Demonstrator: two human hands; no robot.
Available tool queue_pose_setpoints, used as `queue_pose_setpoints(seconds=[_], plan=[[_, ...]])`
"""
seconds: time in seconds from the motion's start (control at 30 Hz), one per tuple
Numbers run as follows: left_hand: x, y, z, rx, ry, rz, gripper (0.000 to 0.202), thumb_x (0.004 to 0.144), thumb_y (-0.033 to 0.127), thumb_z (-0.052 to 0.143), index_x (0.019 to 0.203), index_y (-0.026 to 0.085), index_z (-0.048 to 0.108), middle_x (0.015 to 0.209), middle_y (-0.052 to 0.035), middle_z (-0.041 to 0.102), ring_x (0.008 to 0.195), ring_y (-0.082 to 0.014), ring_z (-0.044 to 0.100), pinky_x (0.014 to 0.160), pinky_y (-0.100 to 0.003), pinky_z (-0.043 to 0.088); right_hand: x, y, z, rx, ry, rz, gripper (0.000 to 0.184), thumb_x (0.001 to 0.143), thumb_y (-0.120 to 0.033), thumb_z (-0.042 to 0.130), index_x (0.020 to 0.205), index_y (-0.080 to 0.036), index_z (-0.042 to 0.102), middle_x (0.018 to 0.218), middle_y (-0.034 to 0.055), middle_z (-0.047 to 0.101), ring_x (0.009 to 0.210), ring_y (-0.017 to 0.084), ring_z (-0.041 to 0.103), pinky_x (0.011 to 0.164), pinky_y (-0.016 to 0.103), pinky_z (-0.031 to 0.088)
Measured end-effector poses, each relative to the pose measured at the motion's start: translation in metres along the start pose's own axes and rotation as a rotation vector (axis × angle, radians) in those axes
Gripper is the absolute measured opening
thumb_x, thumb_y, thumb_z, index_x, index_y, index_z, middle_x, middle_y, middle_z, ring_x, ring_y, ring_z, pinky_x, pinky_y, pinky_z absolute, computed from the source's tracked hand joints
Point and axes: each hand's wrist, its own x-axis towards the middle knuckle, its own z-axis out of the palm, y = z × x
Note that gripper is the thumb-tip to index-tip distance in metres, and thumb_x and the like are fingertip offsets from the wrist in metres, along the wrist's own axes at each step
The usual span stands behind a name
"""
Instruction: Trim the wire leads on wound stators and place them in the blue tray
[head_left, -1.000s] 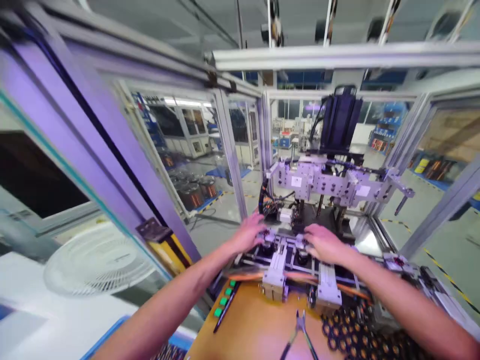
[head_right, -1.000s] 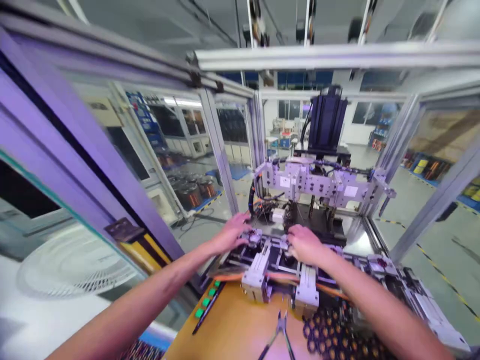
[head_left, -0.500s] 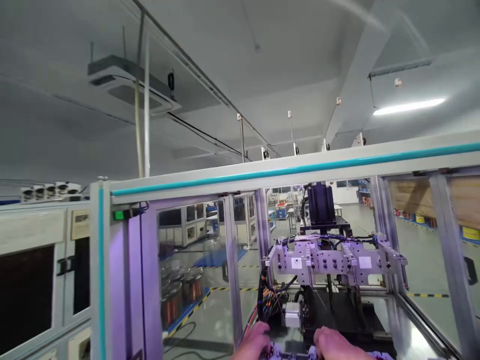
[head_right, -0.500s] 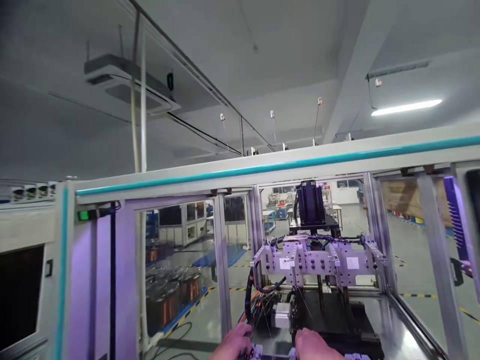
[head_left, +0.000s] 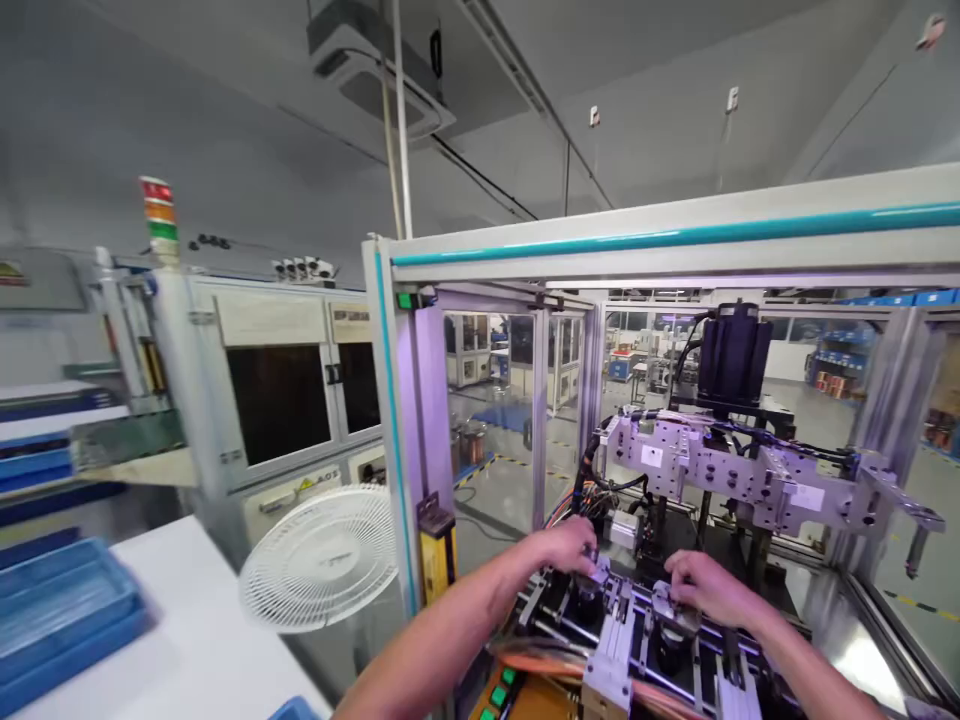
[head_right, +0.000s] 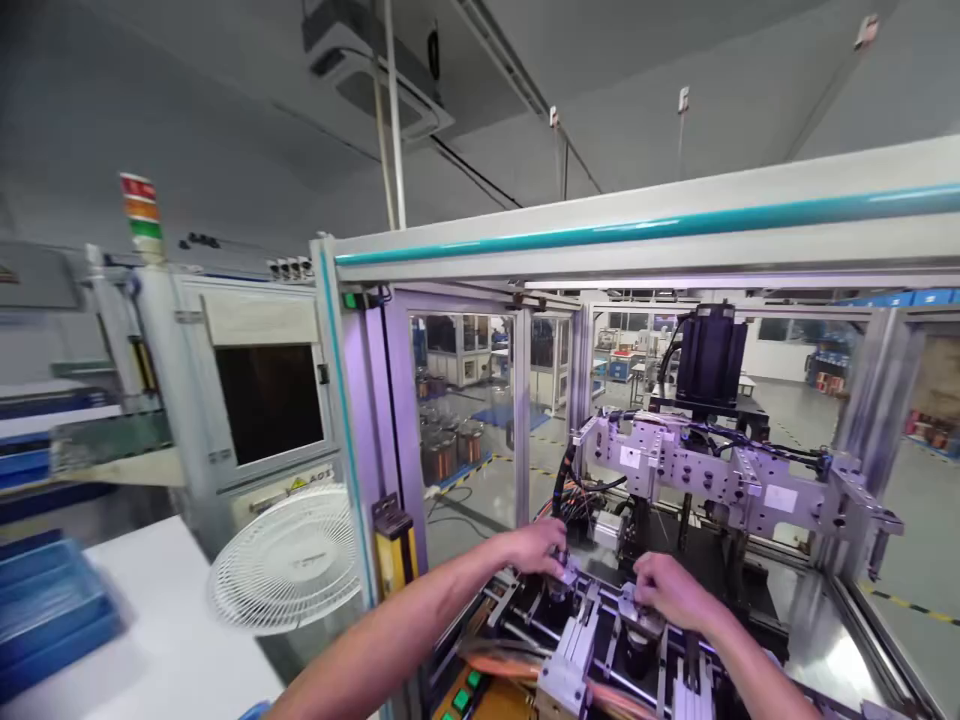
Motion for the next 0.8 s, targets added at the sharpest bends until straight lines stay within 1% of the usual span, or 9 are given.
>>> queue_pose_setpoints(seconds=[0.07, 0.13, 0.23, 0.33, 0.43, 0.53, 0.6, 0.7, 0.8], plan=[[-0.020, 0.010, -0.002, -0.067, 0.095, -0.035, 0.033, 0.093, 0.035, 0.063, 0.121, 0.018, 0.062, 0.132, -0.0108, 0.061, 0.116, -0.0267, 0.061, 0.097, -0.051, 0.052, -0.006, -0.002, -0.006, -0.051, 0.024, -0.011, 0.018, 0.083, -0.025, 0.056, 0.081, -0.014, 0.070, 0.132, 0.0170, 0.063, 0.125, 0.031, 0.059, 0.107, 0.040, 0.043], [-0.052, 0.025, 0.004, -0.151, 0.189, -0.069, 0.026, 0.093, 0.035, 0.062, 0.113, 0.018, 0.066, 0.139, -0.0112, 0.058, 0.124, -0.0274, 0.057, 0.103, -0.052, 0.047, -0.015, -0.001, -0.010, -0.110, 0.050, -0.010, 0.024, 0.084, -0.024, 0.058, 0.100, -0.012, 0.071, 0.142, 0.0208, 0.054, 0.135, 0.034, 0.051, 0.114, 0.046, 0.037], [-0.112, 0.046, 0.027, -0.277, 0.285, -0.131, 0.020, 0.098, 0.035, 0.052, 0.096, 0.020, 0.065, 0.141, -0.0120, 0.056, 0.127, -0.0239, 0.054, 0.109, -0.041, 0.043, -0.026, 0.003, -0.013, -0.178, 0.047, -0.008, 0.030, 0.082, -0.021, 0.064, 0.110, -0.012, 0.069, 0.144, 0.0198, 0.052, 0.136, 0.032, 0.048, 0.118, 0.045, 0.033], [-0.166, 0.055, 0.061, -0.363, 0.293, -0.206, 0.024, 0.098, 0.037, 0.048, 0.087, 0.021, 0.062, 0.108, -0.0095, 0.069, 0.102, -0.0218, 0.065, 0.094, -0.035, 0.051, -0.029, 0.009, -0.011, -0.231, 0.004, -0.003, 0.026, 0.084, -0.021, 0.070, 0.110, -0.015, 0.069, 0.144, 0.0148, 0.053, 0.135, 0.030, 0.049, 0.116, 0.047, 0.035], [-0.203, 0.057, 0.101, -0.397, 0.280, -0.283, 0.030, 0.095, 0.042, 0.051, 0.079, 0.020, 0.062, 0.082, -0.0059, 0.069, 0.080, -0.0210, 0.067, 0.076, -0.032, 0.055, -0.023, 0.014, -0.007, -0.278, -0.045, 0.002, 0.028, 0.091, -0.030, 0.068, 0.115, -0.016, 0.065, 0.141, 0.0108, 0.054, 0.132, 0.029, 0.050, 0.110, 0.053, 0.041], [-0.225, 0.062, 0.141, -0.403, 0.278, -0.344, 0.034, 0.095, 0.045, 0.051, 0.075, 0.021, 0.065, 0.075, -0.0050, 0.070, 0.071, -0.0209, 0.068, 0.067, -0.030, 0.056, -0.016, 0.015, -0.002, -0.316, -0.080, -0.005, 0.031, 0.095, -0.034, 0.065, 0.121, -0.017, 0.063, 0.139, 0.0107, 0.055, 0.127, 0.028, 0.053, 0.106, 0.053, 0.045], [-0.234, 0.067, 0.163, -0.396, 0.285, -0.370, 0.034, 0.095, 0.045, 0.050, 0.077, 0.022, 0.067, 0.077, -0.0057, 0.071, 0.073, -0.0215, 0.070, 0.068, -0.030, 0.058, -0.012, 0.015, 0.000, -0.334, -0.105, -0.019, 0.032, 0.095, -0.034, 0.064, 0.123, -0.017, 0.062, 0.138, 0.0108, 0.055, 0.125, 0.028, 0.055, 0.105, 0.052, 0.047], [-0.237, 0.071, 0.190, -0.365, 0.315, -0.389, 0.033, 0.096, 0.044, 0.049, 0.082, 0.023, 0.069, 0.086, -0.0082, 0.073, 0.081, -0.0227, 0.072, 0.075, -0.032, 0.059, -0.007, 0.015, 0.002, -0.351, -0.148, -0.041, 0.032, 0.096, -0.034, 0.063, 0.123, -0.017, 0.061, 0.137, 0.0108, 0.056, 0.123, 0.027, 0.056, 0.104, 0.051, 0.048], [-0.231, 0.068, 0.208, -0.315, 0.345, -0.377, 0.031, 0.096, 0.040, 0.049, 0.084, 0.022, 0.070, 0.089, -0.0097, 0.072, 0.082, -0.0227, 0.071, 0.075, -0.032, 0.059, -0.002, 0.016, 0.001, -0.356, -0.188, -0.054, 0.032, 0.096, -0.034, 0.062, 0.123, -0.018, 0.061, 0.137, 0.0109, 0.056, 0.122, 0.026, 0.057, 0.103, 0.050, 0.049]])
